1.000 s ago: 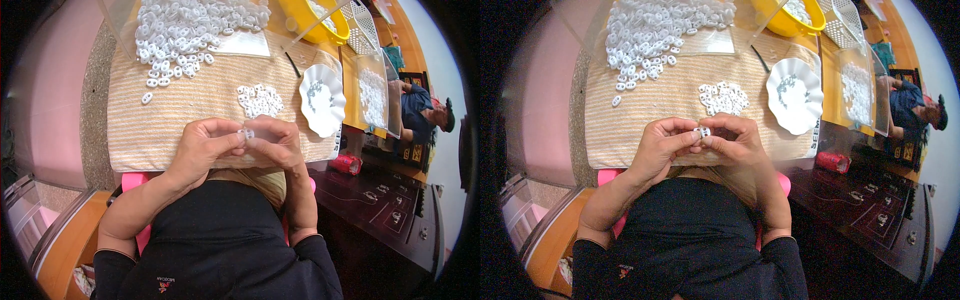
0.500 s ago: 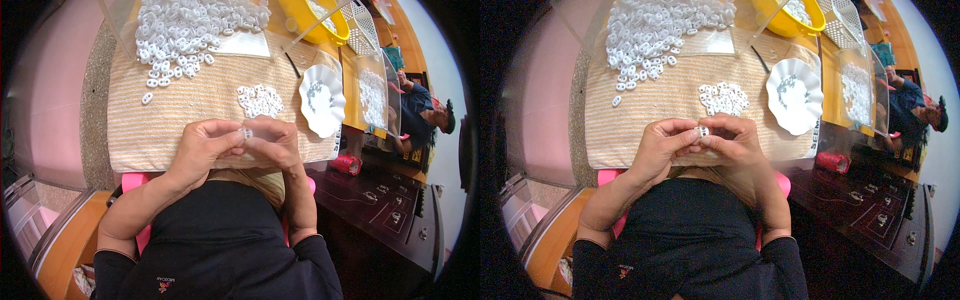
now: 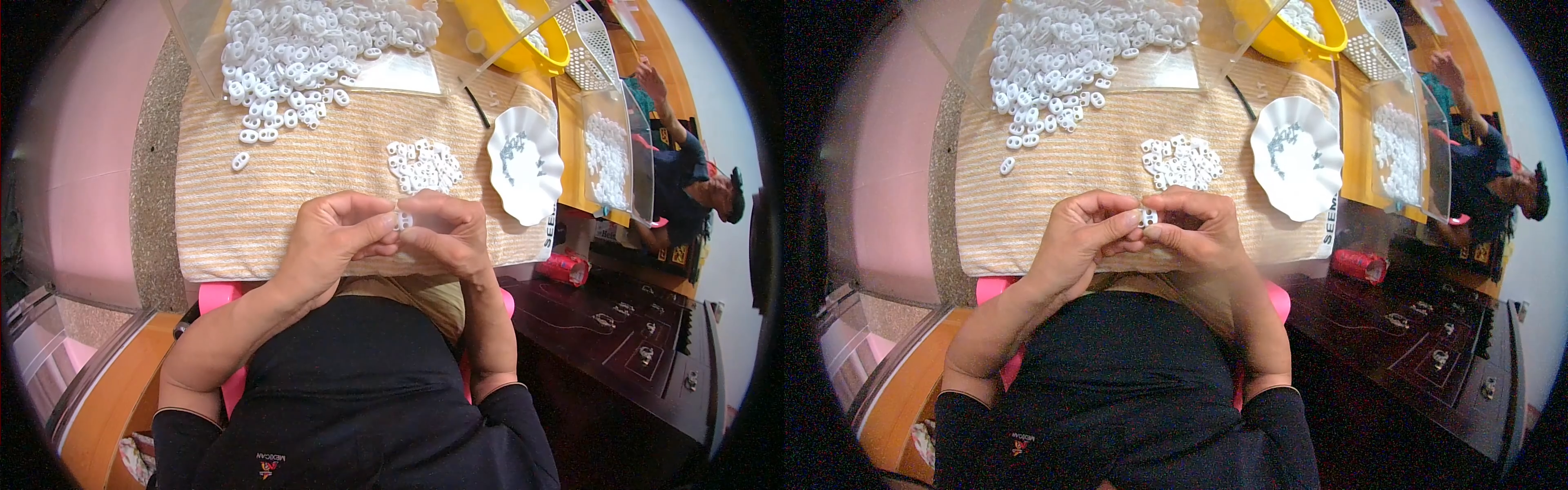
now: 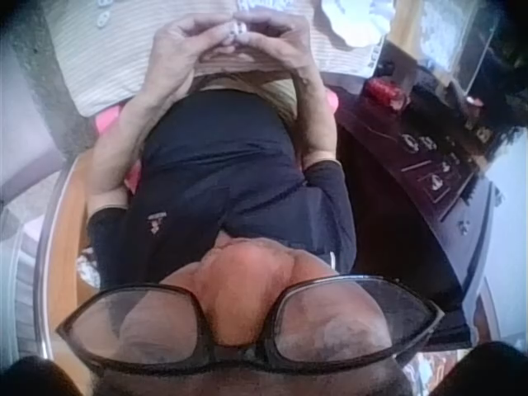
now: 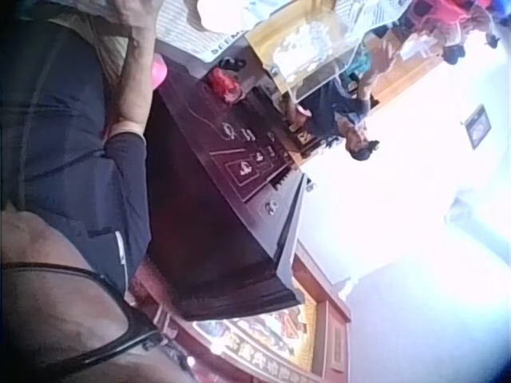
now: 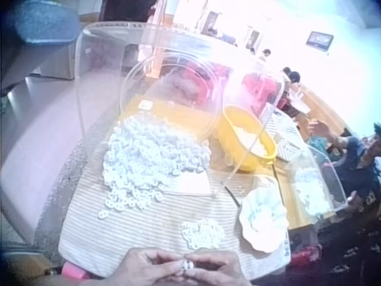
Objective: The person is manually assembling small white plastic components at a desk.
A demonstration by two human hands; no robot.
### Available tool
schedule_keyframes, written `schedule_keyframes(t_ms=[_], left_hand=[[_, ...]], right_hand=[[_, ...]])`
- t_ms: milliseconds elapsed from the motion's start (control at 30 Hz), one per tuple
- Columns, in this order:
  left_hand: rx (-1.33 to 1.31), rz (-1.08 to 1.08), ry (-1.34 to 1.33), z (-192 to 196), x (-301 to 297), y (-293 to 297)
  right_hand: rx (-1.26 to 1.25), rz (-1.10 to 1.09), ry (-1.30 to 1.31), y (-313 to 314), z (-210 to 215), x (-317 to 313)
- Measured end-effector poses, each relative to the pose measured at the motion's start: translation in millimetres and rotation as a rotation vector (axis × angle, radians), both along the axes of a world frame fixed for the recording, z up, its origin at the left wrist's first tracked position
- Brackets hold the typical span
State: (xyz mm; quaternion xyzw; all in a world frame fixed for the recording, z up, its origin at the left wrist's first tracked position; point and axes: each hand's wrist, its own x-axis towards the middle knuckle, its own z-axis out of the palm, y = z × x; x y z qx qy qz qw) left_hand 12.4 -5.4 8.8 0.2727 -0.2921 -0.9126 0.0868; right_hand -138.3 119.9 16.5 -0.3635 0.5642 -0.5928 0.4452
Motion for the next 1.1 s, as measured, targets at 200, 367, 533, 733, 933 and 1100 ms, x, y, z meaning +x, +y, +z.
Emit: schedule_keyframes(t_ms=[200,367,533,733,933,1100], left_hand=[[0.003,-0.032,-0.014,-3,1,-3],[0.009,-0.03,-0.014,-2,0,-3],[0.056,-0.069,0.02,0,0,-5],[0.123,-0.09,0.055,3,-1,-6],[0.187,-0.107,0.095,6,-1,-6],[0.197,-0.124,0.118,6,0,-6]], right_hand=[[0.007,0.008,0.021,0,1,3],[0.0,-0.028,-0.055,0,3,7],[-0.035,-0.035,-0.053,2,-1,5],[-0.022,-0.102,-0.154,-1,6,11],[-0.175,-0.018,-0.07,0,-5,7],[-0.242,-0.025,-0.139,-1,-12,10]])
